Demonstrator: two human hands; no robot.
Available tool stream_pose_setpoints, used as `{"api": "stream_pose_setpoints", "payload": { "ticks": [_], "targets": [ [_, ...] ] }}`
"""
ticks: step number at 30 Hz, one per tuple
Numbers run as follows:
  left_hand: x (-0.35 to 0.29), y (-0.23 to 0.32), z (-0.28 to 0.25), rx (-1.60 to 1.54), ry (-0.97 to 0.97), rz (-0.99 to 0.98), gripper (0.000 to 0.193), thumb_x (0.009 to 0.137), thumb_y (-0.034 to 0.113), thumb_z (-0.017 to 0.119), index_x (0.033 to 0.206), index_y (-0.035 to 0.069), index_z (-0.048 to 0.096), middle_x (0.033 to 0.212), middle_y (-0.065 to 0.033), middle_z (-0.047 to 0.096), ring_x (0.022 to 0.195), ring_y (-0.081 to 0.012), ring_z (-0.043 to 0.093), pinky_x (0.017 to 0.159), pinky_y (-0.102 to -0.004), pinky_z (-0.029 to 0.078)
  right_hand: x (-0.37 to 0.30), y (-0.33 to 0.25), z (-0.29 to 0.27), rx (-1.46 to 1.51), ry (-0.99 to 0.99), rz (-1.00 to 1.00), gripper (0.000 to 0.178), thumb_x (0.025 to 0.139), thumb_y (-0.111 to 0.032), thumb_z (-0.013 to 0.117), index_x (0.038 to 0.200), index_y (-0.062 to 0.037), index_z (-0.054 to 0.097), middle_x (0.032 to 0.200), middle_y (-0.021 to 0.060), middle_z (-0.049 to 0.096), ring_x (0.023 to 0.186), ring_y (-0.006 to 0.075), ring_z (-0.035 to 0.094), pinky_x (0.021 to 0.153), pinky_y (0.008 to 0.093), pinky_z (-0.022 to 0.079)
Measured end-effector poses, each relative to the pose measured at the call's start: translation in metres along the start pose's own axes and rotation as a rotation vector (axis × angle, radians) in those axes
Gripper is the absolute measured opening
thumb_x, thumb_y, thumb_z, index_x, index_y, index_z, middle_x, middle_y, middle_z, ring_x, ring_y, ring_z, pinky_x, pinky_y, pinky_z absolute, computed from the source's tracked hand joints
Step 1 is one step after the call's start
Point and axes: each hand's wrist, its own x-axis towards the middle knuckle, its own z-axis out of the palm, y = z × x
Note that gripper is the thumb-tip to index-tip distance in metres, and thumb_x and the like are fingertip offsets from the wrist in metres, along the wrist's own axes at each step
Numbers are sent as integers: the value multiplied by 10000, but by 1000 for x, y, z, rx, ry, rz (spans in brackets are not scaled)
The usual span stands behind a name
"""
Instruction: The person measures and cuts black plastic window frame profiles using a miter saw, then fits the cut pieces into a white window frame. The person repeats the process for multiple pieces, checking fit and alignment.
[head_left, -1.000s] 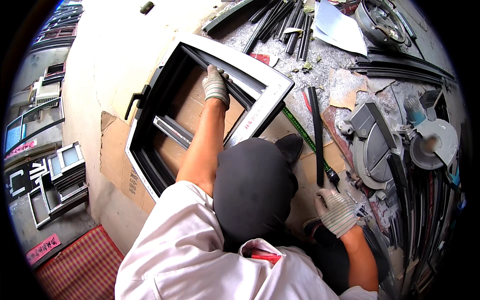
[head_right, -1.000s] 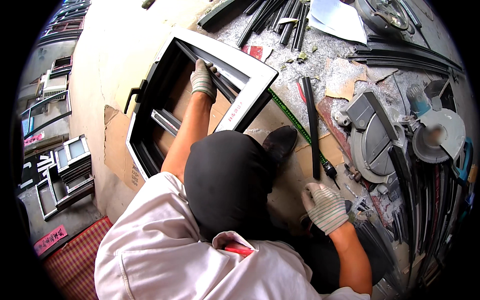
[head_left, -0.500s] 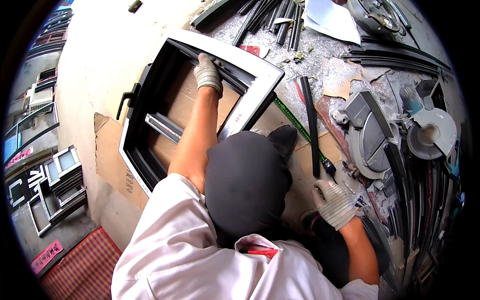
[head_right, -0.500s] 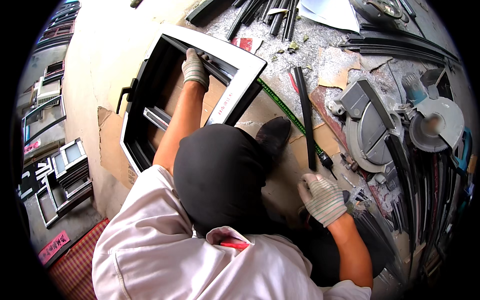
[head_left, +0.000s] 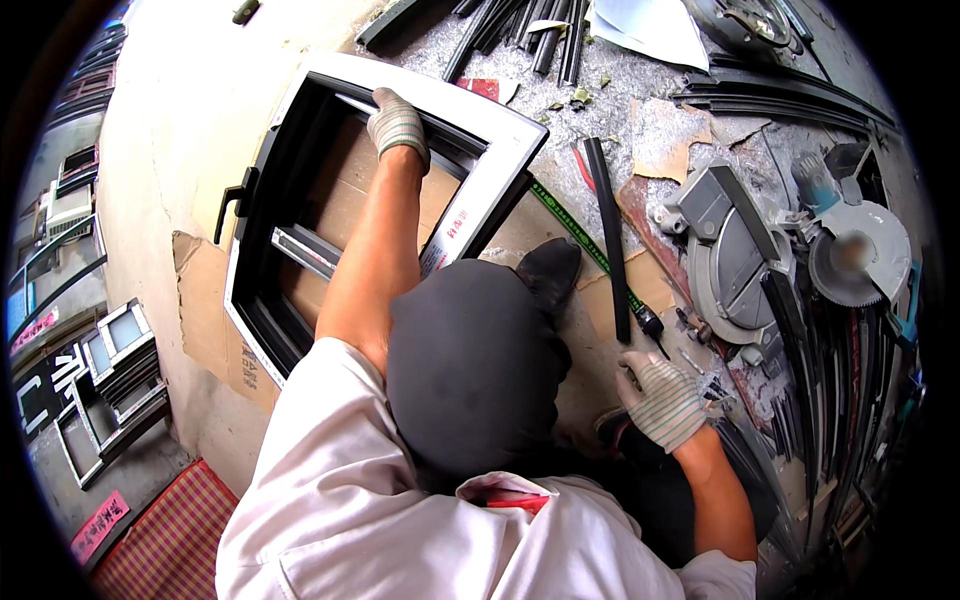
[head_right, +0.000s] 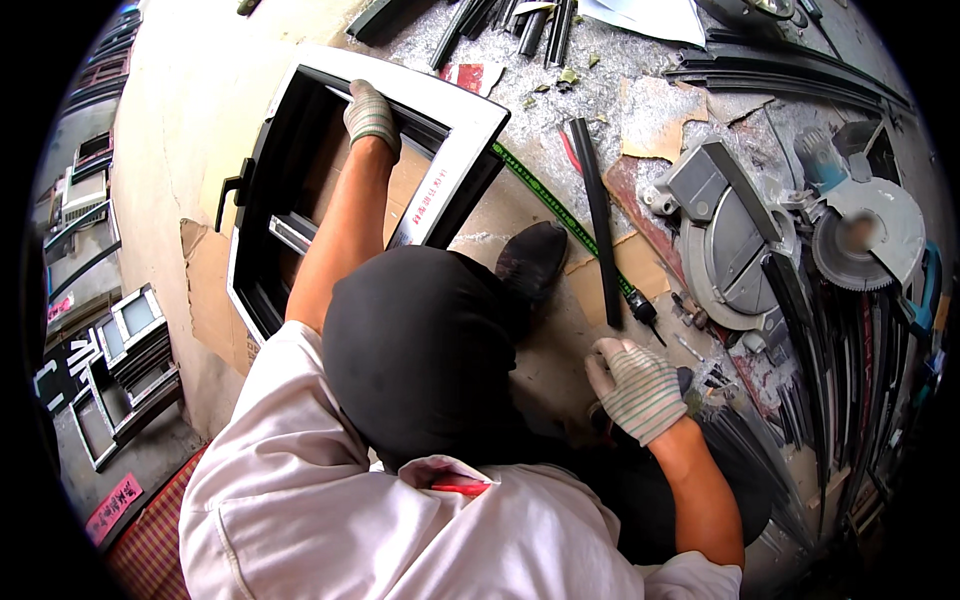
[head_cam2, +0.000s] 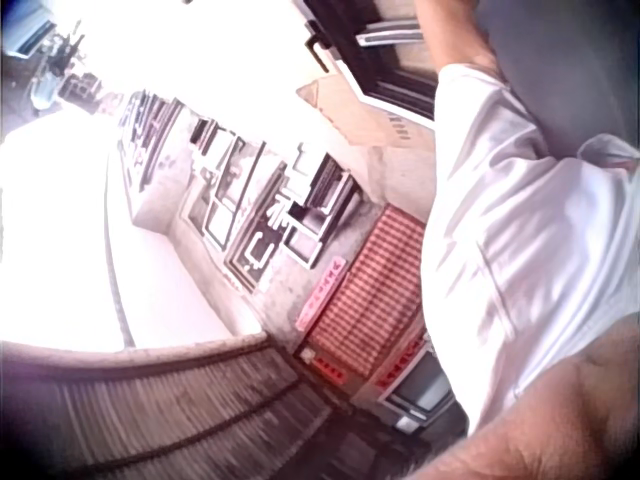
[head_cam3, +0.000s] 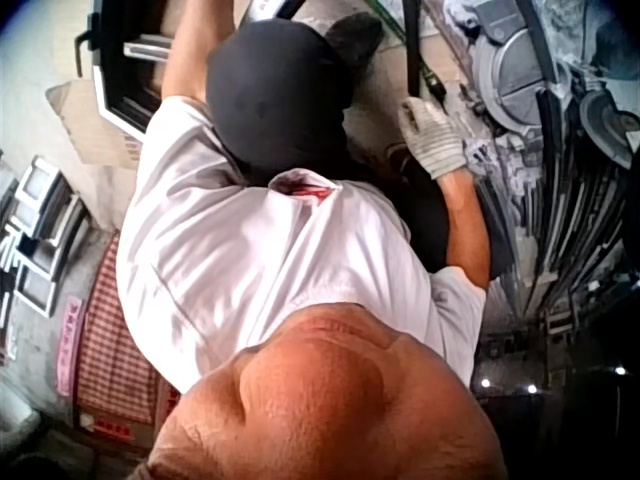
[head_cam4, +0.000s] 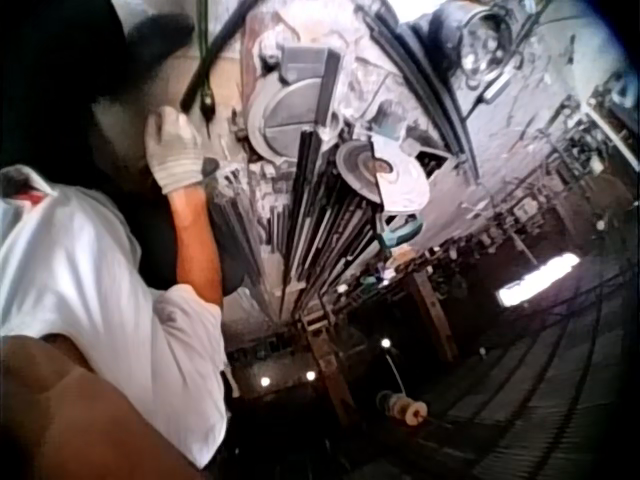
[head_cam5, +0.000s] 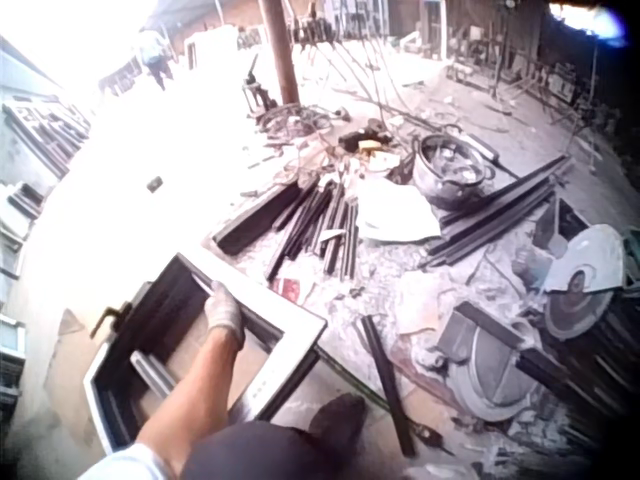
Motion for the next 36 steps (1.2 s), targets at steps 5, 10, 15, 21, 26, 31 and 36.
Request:
{"api": "stream_pose_setpoints", "payload": {
  "ticks": [5, 10, 15, 21, 26, 31, 36],
  "targets": [
    [0, 3, 1, 72, 24, 2, 812, 1024, 555, 356, 1273, -185, 578, 1236, -320, 668, 1117, -385, 672, 983, -443, 496, 2, -2, -1, 10, -23, 25, 173, 951, -217, 660, 1037, -68, 637, 889, 197, 695, 822, 393, 688, 737, 482, 551],
    [-1, 3, 1, 36, 6, 20, 798, 1035, 546, 338, 1255, -178, 591, 1198, -310, 684, 1082, -386, 681, 960, -451, 506, 2, 1, 2, -15, -9, 5, 186, 942, -211, 673, 1049, -63, 641, 888, 193, 702, 819, 391, 692, 737, 477, 556],
    [-3, 10, 4, -31, 18, -24, 798, 1041, 547, 322, 1222, -178, 603, 1172, -301, 690, 1052, -379, 684, 941, -453, 515, 7, 4, 1, -10, 8, 2, 176, 934, -195, 681, 1045, -62, 648, 873, 188, 701, 809, 382, 694, 731, 469, 558],
    [25, -1, 2, 74, 81, 53, 840, 1016, 559, 278, 1131, -194, 630, 1074, -366, 684, 1042, -433, 682, 942, -464, 489, 56, -22, -13, 30, 213, 7, 160, 921, -127, 689, 1061, -59, 654, 874, 173, 689, 788, 368, 685, 725, 447, 553],
    [34, 3, 1, 80, 56, 36, 845, 1044, 553, 245, 1080, -190, 646, 1050, -354, 696, 1044, -453, 680, 927, -480, 491, 146, -64, -27, -190, 536, -305, 230, 914, -113, 704, 1120, -29, 646, 1092, 175, 652, 997, 360, 642, 839, 434, 545],
    [38, 9, -6, 52, 1, 31, 821, 1034, 574, 299, 1149, -170, 625, 1026, -277, 703, 941, -344, 683, 866, -451, 520, 245, -104, -27, -261, 546, -178, 608, 913, -388, 719, 1325, 31, 566, 1250, 245, 605, 1150, 374, 594, 1046, 469, 477],
    [38, 11, -5, 30, -10, 38, 794, 1033, 563, 321, 1160, -162, 620, 1048, -274, 703, 970, -349, 684, 897, -450, 512, 296, -121, -16, -415, 270, -35, 769, 863, -501, 739, 1356, 55, 541, 1217, 272, 632, 1137, 387, 627, 1028, 460, 495]
  ]
}}
